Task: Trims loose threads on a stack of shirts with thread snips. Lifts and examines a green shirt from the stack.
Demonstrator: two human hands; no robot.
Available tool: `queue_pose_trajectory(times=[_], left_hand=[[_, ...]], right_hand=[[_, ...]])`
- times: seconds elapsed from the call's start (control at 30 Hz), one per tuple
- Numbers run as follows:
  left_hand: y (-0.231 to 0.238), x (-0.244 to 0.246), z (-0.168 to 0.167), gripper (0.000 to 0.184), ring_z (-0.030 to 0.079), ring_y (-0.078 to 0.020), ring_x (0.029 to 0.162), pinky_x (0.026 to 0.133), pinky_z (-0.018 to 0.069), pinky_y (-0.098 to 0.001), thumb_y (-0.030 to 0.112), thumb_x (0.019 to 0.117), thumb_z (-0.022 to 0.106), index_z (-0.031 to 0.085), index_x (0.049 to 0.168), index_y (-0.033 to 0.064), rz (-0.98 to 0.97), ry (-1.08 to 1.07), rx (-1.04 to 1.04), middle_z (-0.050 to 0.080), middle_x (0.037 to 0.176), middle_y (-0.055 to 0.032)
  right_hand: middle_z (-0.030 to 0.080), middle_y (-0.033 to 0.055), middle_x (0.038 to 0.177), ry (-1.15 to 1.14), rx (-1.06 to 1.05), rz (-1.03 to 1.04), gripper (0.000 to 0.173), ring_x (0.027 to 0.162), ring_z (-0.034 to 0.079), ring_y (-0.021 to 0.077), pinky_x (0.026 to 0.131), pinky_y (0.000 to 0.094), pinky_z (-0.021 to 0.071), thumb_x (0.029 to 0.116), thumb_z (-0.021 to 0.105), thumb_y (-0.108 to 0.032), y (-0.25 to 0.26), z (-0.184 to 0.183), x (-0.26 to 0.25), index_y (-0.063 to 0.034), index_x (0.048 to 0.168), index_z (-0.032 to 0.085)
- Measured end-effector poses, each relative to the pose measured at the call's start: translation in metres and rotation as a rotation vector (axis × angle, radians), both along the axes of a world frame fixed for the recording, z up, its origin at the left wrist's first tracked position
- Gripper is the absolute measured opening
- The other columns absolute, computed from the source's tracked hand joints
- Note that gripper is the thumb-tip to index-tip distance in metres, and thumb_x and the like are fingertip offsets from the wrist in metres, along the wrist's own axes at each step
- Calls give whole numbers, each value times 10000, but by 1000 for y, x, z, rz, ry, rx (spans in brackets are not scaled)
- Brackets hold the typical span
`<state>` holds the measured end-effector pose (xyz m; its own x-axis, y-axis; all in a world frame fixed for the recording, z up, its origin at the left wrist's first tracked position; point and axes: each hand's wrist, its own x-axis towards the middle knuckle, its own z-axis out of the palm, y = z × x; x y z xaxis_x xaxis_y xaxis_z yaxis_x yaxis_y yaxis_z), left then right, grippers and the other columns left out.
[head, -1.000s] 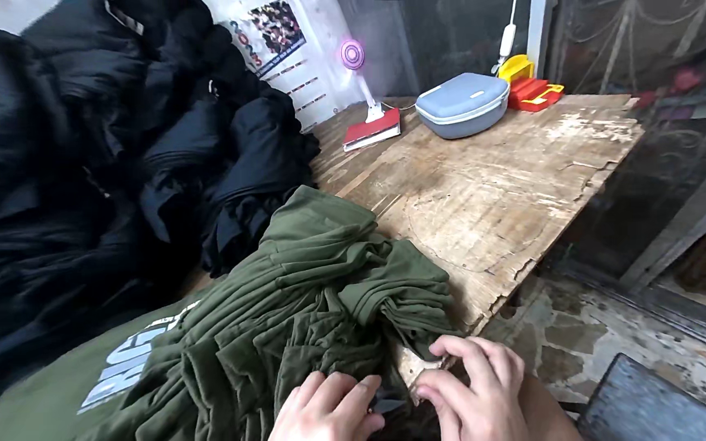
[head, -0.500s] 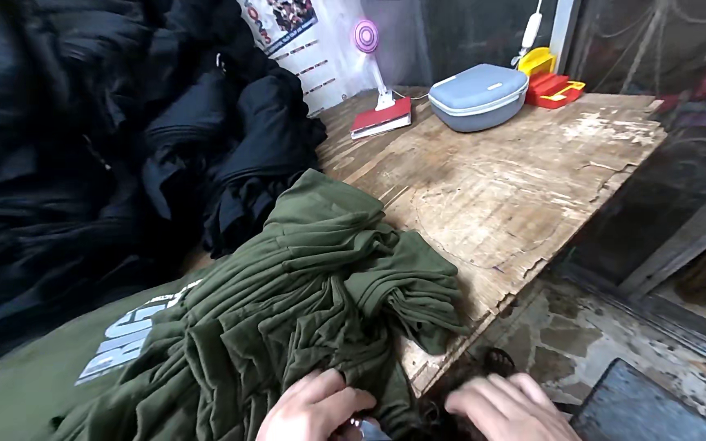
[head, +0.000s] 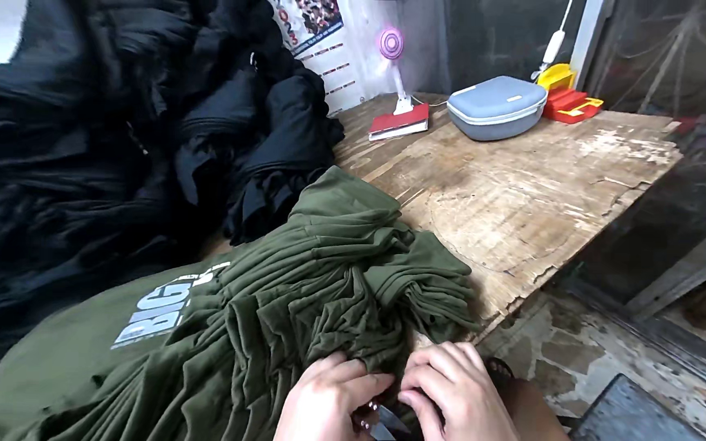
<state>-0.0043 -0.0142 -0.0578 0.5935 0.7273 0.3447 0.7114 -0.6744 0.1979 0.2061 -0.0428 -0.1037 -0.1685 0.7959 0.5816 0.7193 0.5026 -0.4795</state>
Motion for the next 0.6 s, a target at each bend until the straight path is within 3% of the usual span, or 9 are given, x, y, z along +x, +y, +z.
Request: queue_pose_trajectory(times=[0.1,0.2,0.27,0.33,0.4,0.43,0.5,0.53,0.6], left_hand=[[0,1,0,238,682,-140,835,759,558,-368,124,801,719,824,958,269,16,-31,-19,732,821,91],[0,1,9,286,710,-123,815,765,584,-370,4,784,669,810,939,198,56,-123,-129,762,843,71],[4,-2,14,269,711,-82,808,763,605,-352,10,821,662,797,967,191,88,-196,-185,758,865,81],[9,-4,17,254,694,-15,772,712,604,-296,50,879,648,781,1017,216,135,-271,-240,752,891,117],[12,-4,21,263,679,16,754,680,584,-244,55,915,622,775,1060,212,163,-336,-291,754,920,122],[12,-4,22,261,673,17,751,676,574,-233,50,925,618,773,1073,200,170,-364,-312,754,923,114],[13,-5,24,259,676,11,754,680,576,-224,33,924,626,772,1082,178,179,-412,-345,754,912,97],[13,-5,24,266,678,10,753,677,577,-220,25,915,630,772,1082,176,185,-428,-360,754,907,95],[12,-4,26,264,676,13,744,671,572,-213,32,912,640,774,1084,182,193,-426,-383,756,904,99]], right_hand=[[738,-39,1048,39,40,-42,153,1002,671,122,894,344,517,976,667,-290,-1,-2,-5,-188,898,750],[732,6,1055,67,107,-152,89,991,683,142,884,335,539,919,705,-245,-4,2,-17,-161,927,734],[757,24,1015,323,62,-93,116,949,713,120,867,289,589,871,740,-72,-4,6,-27,-81,987,751],[741,56,949,740,-80,61,174,838,722,114,773,275,630,868,701,97,3,10,-35,8,1018,696],[706,70,965,939,-187,157,163,842,697,126,744,288,614,923,598,110,14,13,-34,18,1053,634],[683,70,1000,894,-208,194,150,866,680,116,741,279,602,936,630,44,17,14,-32,12,1082,624],[649,83,1075,624,-113,193,296,944,640,110,777,252,572,883,814,-209,17,12,-31,-31,1088,697],[665,62,1060,449,-3,112,258,953,638,111,833,266,552,886,810,-292,16,9,-30,-106,1056,758],[743,-40,931,294,246,-92,84,912,659,88,936,365,458,954,721,-264,12,-2,-21,-236,958,801]])
